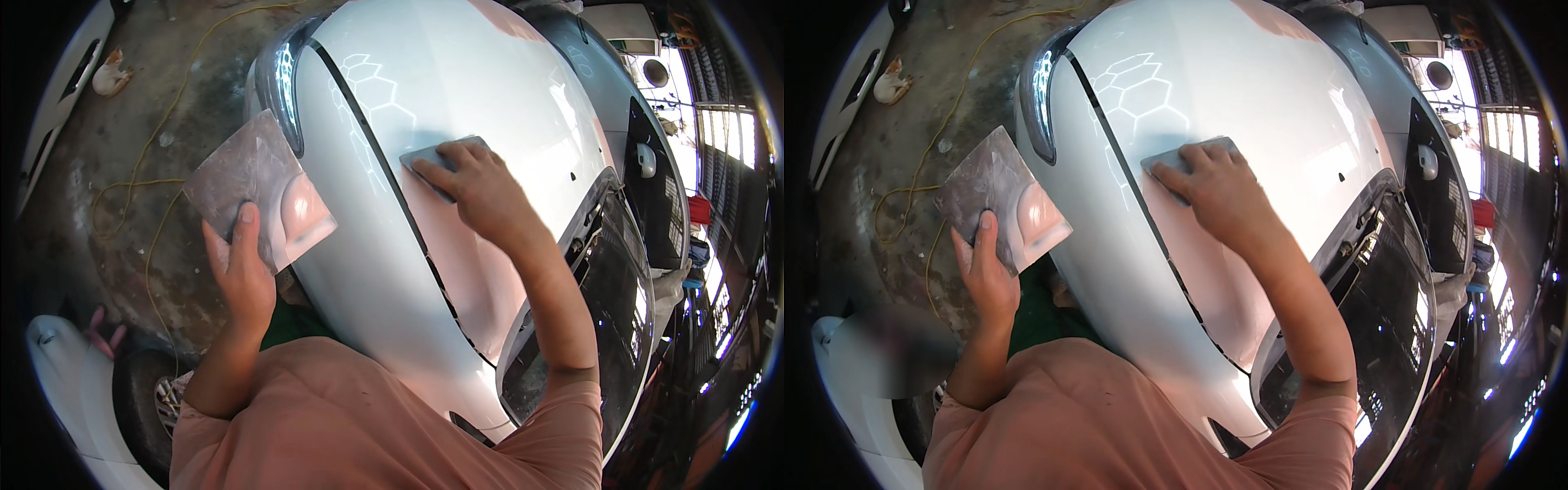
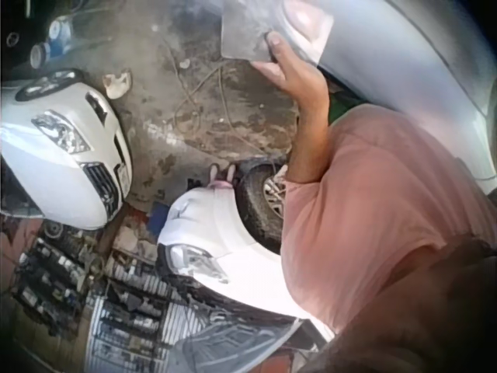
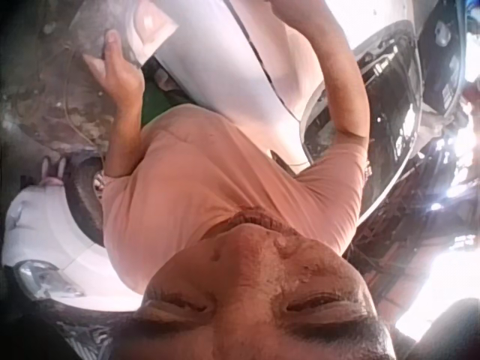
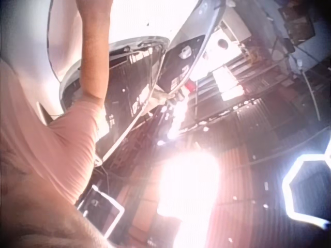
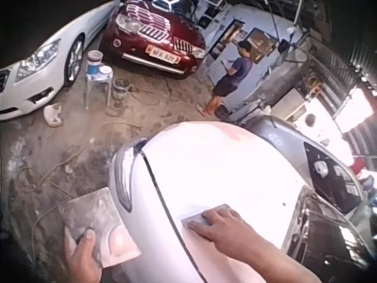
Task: The person applies pink body filler to a white car's fender and headlight housing using a spreader.
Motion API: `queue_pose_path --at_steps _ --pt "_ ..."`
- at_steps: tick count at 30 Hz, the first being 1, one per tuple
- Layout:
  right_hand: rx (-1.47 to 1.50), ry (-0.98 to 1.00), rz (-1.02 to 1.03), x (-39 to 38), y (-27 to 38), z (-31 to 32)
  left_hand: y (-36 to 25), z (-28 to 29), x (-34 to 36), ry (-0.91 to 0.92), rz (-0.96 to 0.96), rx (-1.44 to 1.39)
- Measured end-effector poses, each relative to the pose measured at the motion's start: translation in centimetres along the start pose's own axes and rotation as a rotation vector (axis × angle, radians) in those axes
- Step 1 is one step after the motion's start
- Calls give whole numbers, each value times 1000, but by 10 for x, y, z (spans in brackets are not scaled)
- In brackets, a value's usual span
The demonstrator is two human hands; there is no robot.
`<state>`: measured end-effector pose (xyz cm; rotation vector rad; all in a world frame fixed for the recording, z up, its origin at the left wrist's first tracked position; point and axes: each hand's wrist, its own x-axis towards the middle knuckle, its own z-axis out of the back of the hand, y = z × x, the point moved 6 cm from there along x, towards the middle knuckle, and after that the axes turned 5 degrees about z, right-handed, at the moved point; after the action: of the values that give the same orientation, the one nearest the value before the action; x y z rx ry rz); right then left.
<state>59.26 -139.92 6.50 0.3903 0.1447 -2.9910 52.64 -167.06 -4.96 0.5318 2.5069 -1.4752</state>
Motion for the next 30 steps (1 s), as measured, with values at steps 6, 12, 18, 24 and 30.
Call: queue_pose_path --at_steps 6,12,18,24,30 --pt "13 95 24 -29 8 15 -2 -1 2 -24 66 -45" --pt "-51 4 18 -3 -6 9 2 -8 1 13 79 -20" --pt "-87 108 25 -22 4 5 5 -3 3 -30 105 -5" --pt "-37 98 13 -15 -10 17 3 -10 0 -7 127 -33" --pt "-72 106 46 9 -7 7 1 -7 -2 33 61 47"
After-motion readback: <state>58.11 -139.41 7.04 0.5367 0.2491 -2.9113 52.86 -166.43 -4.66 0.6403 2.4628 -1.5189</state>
